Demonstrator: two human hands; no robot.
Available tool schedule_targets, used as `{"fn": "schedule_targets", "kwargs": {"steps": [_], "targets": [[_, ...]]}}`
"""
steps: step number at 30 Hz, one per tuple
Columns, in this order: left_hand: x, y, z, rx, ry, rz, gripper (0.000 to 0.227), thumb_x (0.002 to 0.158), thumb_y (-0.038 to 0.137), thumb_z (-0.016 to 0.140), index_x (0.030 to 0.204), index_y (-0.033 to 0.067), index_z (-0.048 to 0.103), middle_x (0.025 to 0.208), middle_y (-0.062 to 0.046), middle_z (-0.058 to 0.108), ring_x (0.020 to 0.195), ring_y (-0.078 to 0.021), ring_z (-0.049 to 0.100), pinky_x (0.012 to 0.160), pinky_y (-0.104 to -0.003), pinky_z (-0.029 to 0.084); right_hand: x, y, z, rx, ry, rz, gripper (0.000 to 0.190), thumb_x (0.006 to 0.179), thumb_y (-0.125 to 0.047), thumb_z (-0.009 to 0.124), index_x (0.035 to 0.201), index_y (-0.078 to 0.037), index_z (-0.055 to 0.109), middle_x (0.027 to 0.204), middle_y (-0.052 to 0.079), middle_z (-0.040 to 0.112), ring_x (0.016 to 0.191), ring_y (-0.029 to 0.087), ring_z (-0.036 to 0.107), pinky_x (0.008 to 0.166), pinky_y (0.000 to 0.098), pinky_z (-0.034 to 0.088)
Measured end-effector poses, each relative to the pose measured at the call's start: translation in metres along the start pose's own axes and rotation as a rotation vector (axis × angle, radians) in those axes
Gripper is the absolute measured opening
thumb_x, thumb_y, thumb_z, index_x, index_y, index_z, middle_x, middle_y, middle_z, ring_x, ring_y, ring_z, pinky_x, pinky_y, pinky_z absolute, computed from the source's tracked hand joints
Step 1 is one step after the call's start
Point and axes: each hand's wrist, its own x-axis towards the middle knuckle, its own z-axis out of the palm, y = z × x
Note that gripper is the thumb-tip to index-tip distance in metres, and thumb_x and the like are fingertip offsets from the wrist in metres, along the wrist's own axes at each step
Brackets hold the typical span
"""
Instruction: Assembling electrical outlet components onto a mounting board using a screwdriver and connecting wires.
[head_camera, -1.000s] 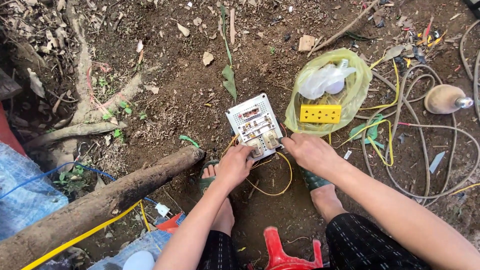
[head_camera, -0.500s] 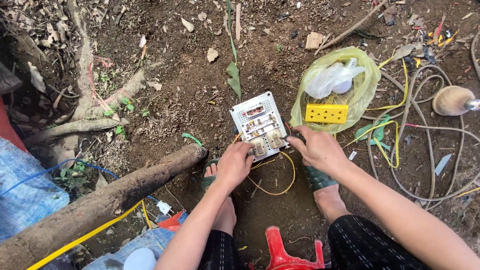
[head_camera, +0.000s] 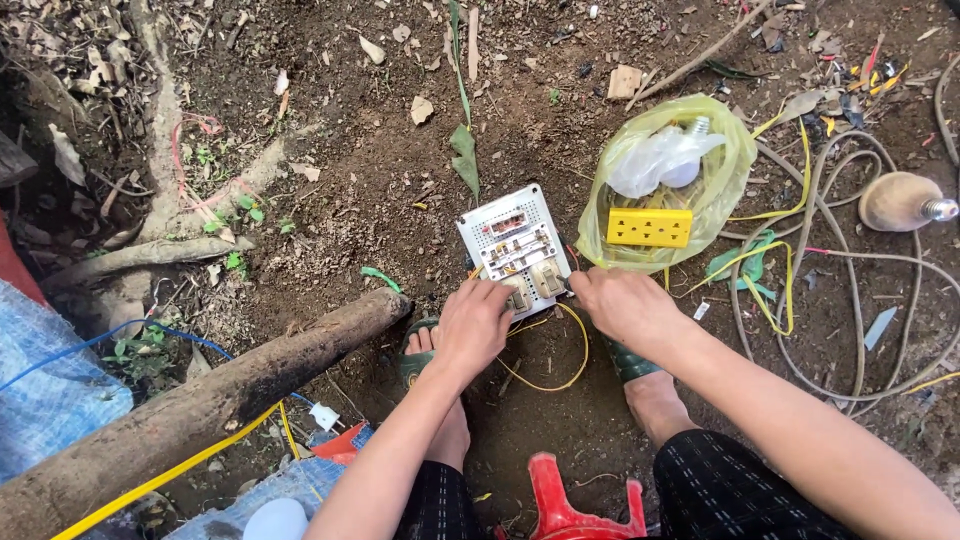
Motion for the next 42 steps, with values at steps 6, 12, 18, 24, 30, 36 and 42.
{"fn": "schedule_targets", "kwargs": {"steps": [6, 12, 18, 24, 30, 36, 42], "targets": [[0.067, 0.042, -0.002, -0.038, -0.142, 0.196, 0.052, 0.085, 0.009, 0.069, 0.137, 0.0145, 0.062, 0.129, -0.008, 0.065, 0.129, -0.0318, 0.054, 0.099, -0.047, 0.052, -0.006, -0.003, 0.011, -0.125, 0.251, 0.107, 0.036, 0.100, -0.051, 0.051, 0.113, -0.017, 0.056, 0.083, 0.003, 0.068, 0.073, 0.021, 0.075, 0.062, 0.0369, 0.062], [0.092, 0.034, 0.036, -0.158, -0.278, 0.175, 0.051, 0.081, 0.012, 0.072, 0.130, 0.0238, 0.069, 0.142, 0.003, 0.060, 0.140, -0.0315, 0.046, 0.106, -0.053, 0.050, -0.009, -0.003, -0.001, 0.112, 0.137, 0.207, 0.050, 0.103, -0.058, 0.041, 0.130, -0.016, 0.046, 0.104, 0.011, 0.069, 0.087, 0.031, 0.077, 0.073, 0.0452, 0.063], [0.090, 0.038, 0.024, -0.084, -0.185, 0.235, 0.030, 0.092, 0.035, 0.070, 0.121, 0.0290, 0.074, 0.137, 0.004, 0.062, 0.134, -0.0295, 0.050, 0.104, -0.053, 0.051, -0.020, -0.003, -0.017, -0.160, 0.177, 0.223, 0.053, 0.106, -0.059, 0.038, 0.093, -0.014, 0.064, 0.076, 0.004, 0.068, 0.068, 0.020, 0.074, 0.058, 0.0309, 0.060], [0.093, 0.034, 0.030, -0.098, -0.182, 0.258, 0.030, 0.090, 0.043, 0.070, 0.118, 0.0314, 0.073, 0.134, 0.007, 0.062, 0.131, -0.0281, 0.052, 0.098, -0.050, 0.055, -0.012, -0.001, 0.016, -0.279, 0.371, 0.187, 0.040, 0.095, -0.054, 0.056, 0.083, -0.017, 0.061, 0.068, 0.000, 0.063, 0.064, 0.020, 0.072, 0.055, 0.0326, 0.057], [0.095, 0.028, 0.037, -0.103, -0.125, 0.256, 0.027, 0.082, 0.047, 0.079, 0.102, 0.0306, 0.074, 0.124, 0.013, 0.067, 0.124, -0.0219, 0.056, 0.091, -0.042, 0.055, -0.007, 0.000, 0.025, -0.355, 0.434, 0.077, 0.025, 0.097, -0.039, 0.054, 0.087, -0.017, 0.061, 0.075, 0.000, 0.058, 0.070, 0.022, 0.069, 0.055, 0.0346, 0.055], [0.097, 0.021, 0.049, -0.121, -0.093, 0.242, 0.026, 0.081, 0.038, 0.082, 0.104, 0.0278, 0.076, 0.117, 0.011, 0.070, 0.117, -0.0198, 0.058, 0.088, -0.036, 0.055, -0.022, 0.000, 0.009, -0.237, 0.401, 0.116, 0.037, 0.093, -0.053, 0.057, 0.085, -0.018, 0.060, 0.074, -0.001, 0.061, 0.069, 0.019, 0.070, 0.058, 0.0323, 0.057], [0.090, 0.031, 0.040, -0.176, -0.033, 0.283, 0.033, 0.085, 0.050, 0.073, 0.105, 0.0248, 0.075, 0.115, 0.008, 0.071, 0.112, -0.0214, 0.059, 0.089, -0.035, 0.056, -0.020, -0.002, 0.012, -0.237, 0.419, 0.163, 0.040, 0.100, -0.050, 0.053, 0.082, -0.016, 0.060, 0.070, -0.001, 0.060, 0.064, 0.019, 0.071, 0.056, 0.0305, 0.056]]}}
